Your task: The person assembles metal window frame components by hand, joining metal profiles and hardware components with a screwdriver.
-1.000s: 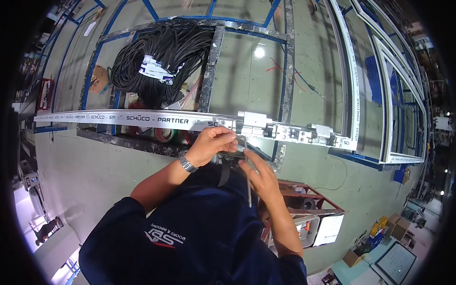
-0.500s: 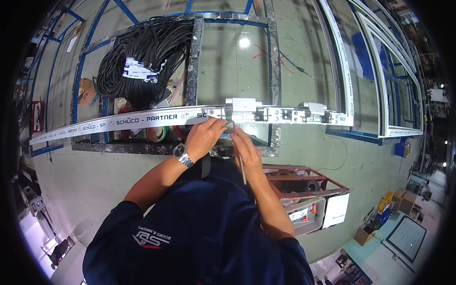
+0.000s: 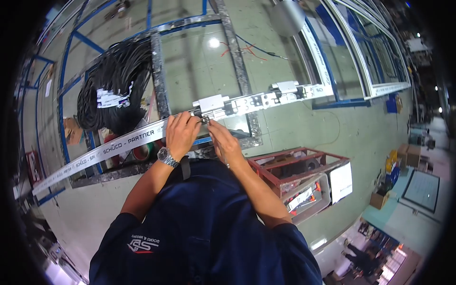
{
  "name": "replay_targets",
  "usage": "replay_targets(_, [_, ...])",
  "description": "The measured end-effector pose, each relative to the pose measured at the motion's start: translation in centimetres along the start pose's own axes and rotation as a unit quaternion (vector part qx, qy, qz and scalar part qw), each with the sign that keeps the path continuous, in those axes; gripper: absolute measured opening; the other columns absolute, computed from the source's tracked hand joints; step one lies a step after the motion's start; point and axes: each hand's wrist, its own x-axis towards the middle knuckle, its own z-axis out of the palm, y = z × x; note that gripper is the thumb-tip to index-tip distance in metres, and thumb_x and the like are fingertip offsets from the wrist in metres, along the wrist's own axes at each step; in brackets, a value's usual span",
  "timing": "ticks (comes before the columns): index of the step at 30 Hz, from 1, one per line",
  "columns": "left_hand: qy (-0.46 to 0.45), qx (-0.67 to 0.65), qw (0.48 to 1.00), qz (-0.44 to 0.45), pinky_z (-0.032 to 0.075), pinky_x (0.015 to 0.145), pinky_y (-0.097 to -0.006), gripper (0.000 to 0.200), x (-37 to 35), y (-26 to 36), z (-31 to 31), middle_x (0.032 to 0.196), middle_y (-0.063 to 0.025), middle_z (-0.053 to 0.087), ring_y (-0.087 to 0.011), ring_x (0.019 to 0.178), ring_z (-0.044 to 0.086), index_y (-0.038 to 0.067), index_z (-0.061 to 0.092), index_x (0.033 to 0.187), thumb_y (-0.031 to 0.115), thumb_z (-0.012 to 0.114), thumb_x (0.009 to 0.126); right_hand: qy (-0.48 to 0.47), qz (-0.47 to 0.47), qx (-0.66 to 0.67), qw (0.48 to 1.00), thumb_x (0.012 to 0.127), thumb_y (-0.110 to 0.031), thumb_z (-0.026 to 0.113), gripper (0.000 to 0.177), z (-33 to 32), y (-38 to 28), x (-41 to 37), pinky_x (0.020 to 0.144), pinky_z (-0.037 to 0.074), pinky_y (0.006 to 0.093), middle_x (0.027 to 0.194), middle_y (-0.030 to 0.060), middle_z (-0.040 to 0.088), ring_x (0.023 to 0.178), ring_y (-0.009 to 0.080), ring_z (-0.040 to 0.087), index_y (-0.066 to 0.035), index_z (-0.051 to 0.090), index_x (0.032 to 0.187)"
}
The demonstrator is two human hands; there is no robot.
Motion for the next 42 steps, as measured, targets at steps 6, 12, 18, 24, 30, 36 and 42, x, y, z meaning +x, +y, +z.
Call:
replay_targets(6, [-0.008, -0.001, 1.000, 0.003, 0.040, 0.073, -0.0384, 0.010, 0.2, -0.1, -0.5, 0.084, -0.0045, 0.056, -0.0239, 0.084, 0.059, 0.010, 0.065, 0.089, 0.015, 0.071, 0.082, 0.013, 0.012, 0.011, 1.000, 0.088, 0.007, 0.064, 0.026, 0.3, -0.1, 0.2, 0.085, 0.057, 0.0361, 0.116, 0.0197, 0.068, 0.103, 0.0331, 0.069, -0.001, 0.067, 0.113])
replay_targets(12, [-0.001, -0.024, 0.999, -0.028, 0.040, 0.075, -0.0377, 0.022, -0.1, -0.2, -1.4, 0.093, -0.0050, 0.059, -0.0242, 0.089, 0.058, 0.010, 0.067, 0.098, 0.016, 0.075, 0.078, 0.009, -0.019, -0.005, 1.000, 0.088, 0.004, 0.066, 0.024, -0.2, -0.4, 1.3, 0.078, 0.059, 0.0391, 0.113, 0.0215, 0.068, 0.096, 0.0371, 0.070, 0.000, 0.065, 0.111])
replay_targets(18, [-0.014, 0.004, 1.000, -0.002, 0.039, 0.094, -0.0466, 0.032, -0.9, -1.3, -0.3, 0.114, -0.0103, 0.060, -0.0314, 0.110, 0.054, 0.011, 0.068, 0.104, 0.020, 0.079, 0.075, -0.062, -0.018, 0.009, 0.998, 0.087, 0.003, 0.060, 0.029, -1.5, -0.1, 1.5, 0.090, 0.055, 0.0430, 0.116, 0.0227, 0.066, 0.103, 0.0396, 0.067, 0.002, 0.062, 0.116])
replay_targets(24, [0.003, -0.036, 0.999, 0.036, 0.043, 0.097, -0.0491, 0.025, -1.5, -1.4, 1.8, 0.118, -0.0172, 0.061, -0.0376, 0.111, 0.055, 0.007, 0.067, 0.102, 0.016, 0.076, 0.081, -0.064, -0.070, 0.000, 0.995, 0.077, 0.004, 0.061, 0.027, -0.4, 1.2, 1.3, 0.081, 0.057, 0.0386, 0.106, 0.0139, 0.067, 0.097, 0.0327, 0.066, 0.000, 0.062, 0.104])
replay_targets(30, [-0.059, -0.095, 0.992, 0.055, 0.043, 0.094, -0.0476, 0.025, -0.6, -1.1, 0.7, 0.116, -0.0214, 0.055, -0.0403, 0.110, 0.054, 0.000, 0.063, 0.106, 0.009, 0.066, 0.083, -0.054, -0.077, 0.057, 0.994, 0.088, -0.013, 0.063, 0.015, -0.9, 1.7, 2.8, 0.068, 0.049, 0.0484, 0.081, 0.0207, 0.063, 0.079, 0.0410, 0.062, 0.002, 0.061, 0.087])
replay_targets(36, [-0.061, -0.095, 0.992, 0.056, 0.044, 0.089, -0.0468, 0.020, -0.5, -0.4, 0.4, 0.115, -0.0214, 0.054, -0.0414, 0.104, 0.055, -0.002, 0.062, 0.102, 0.009, 0.065, 0.085, -0.130, -0.010, 0.048, 0.990, 0.092, -0.020, 0.060, 0.025, -1.1, 1.3, 6.0, 0.066, 0.048, 0.0499, 0.074, 0.0235, 0.062, 0.072, 0.0446, 0.061, 0.004, 0.059, 0.084])
replay_targets(42, [-0.057, -0.086, 0.993, 0.050, 0.044, 0.089, -0.0482, 0.015, -0.8, 0.2, -0.1, 0.112, -0.0209, 0.054, -0.0413, 0.103, 0.055, -0.001, 0.061, 0.097, 0.009, 0.064, 0.086, -0.084, 0.068, 0.064, 0.992, 0.082, -0.020, 0.065, 0.024, 0.2, 2.3, 9.0, 0.067, 0.051, 0.0481, 0.074, 0.0247, 0.065, 0.072, 0.0438, 0.064, 0.004, 0.064, 0.080])
